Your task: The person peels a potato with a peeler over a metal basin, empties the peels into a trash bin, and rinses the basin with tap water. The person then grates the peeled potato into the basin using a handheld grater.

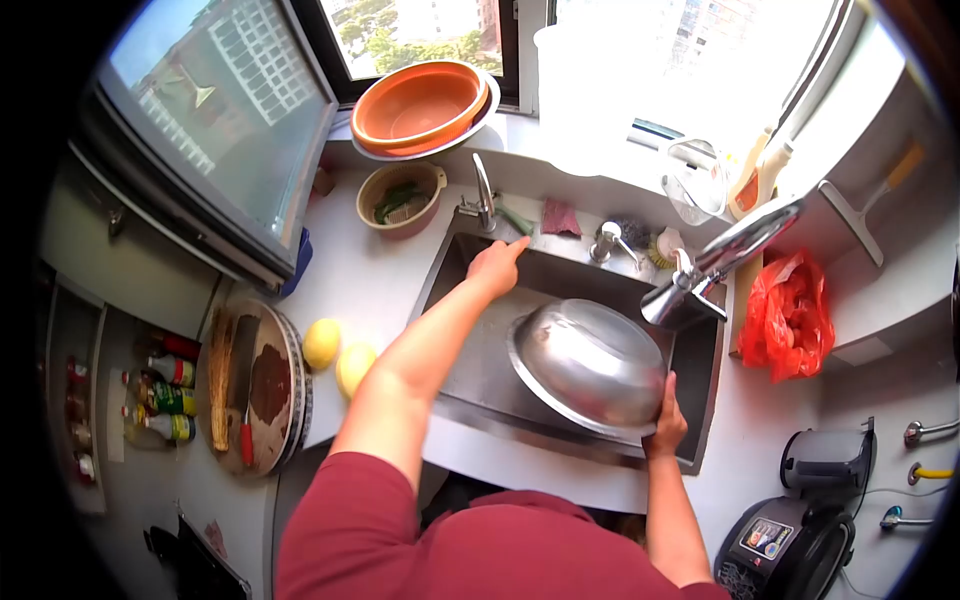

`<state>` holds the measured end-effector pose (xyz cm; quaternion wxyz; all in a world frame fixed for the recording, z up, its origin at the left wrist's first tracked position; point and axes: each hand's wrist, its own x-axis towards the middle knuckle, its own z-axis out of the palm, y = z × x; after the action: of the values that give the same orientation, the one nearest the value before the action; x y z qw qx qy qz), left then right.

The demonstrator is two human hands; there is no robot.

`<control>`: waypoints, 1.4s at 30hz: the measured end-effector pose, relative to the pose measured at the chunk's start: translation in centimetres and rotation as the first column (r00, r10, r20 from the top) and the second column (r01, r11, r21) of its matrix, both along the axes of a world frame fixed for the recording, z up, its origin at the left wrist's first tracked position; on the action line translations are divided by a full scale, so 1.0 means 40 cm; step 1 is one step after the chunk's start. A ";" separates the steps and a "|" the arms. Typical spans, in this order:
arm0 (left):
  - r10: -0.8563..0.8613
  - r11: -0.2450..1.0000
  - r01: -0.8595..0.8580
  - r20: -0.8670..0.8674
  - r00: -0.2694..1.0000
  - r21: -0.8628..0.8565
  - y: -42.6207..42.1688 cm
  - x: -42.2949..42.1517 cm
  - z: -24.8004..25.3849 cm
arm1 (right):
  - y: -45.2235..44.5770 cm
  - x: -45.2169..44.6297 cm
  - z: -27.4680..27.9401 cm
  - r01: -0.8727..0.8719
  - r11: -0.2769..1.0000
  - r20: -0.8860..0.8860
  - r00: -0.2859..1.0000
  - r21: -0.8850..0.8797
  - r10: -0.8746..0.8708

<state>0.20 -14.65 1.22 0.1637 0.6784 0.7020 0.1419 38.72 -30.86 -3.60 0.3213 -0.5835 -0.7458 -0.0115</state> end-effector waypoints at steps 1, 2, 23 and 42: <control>0.110 0.988 -0.106 0.031 0.993 -0.111 0.061 0.014 0.014 | -0.014 -0.005 0.004 0.048 0.999 -0.046 0.998 0.005 -0.048; 0.172 0.980 -0.165 0.057 0.983 -0.111 0.123 0.021 -0.015 | -0.030 -0.005 0.013 0.102 0.995 -0.066 0.993 0.003 -0.102; -0.073 0.957 -0.157 0.725 0.685 0.245 -0.248 -0.059 -0.045 | -0.034 -0.044 -0.015 0.141 0.955 -0.279 0.936 -0.260 -0.215; 0.286 0.807 -0.286 0.081 0.955 0.516 -0.527 0.050 -0.124 | 0.190 -0.290 -0.297 -0.438 0.037 -0.379 0.729 -0.898 -0.570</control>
<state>2.21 -35.74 -3.73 -0.0500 0.5838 0.7308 0.3501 27.10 -23.25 -15.50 0.0669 -0.6288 -0.3231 0.7041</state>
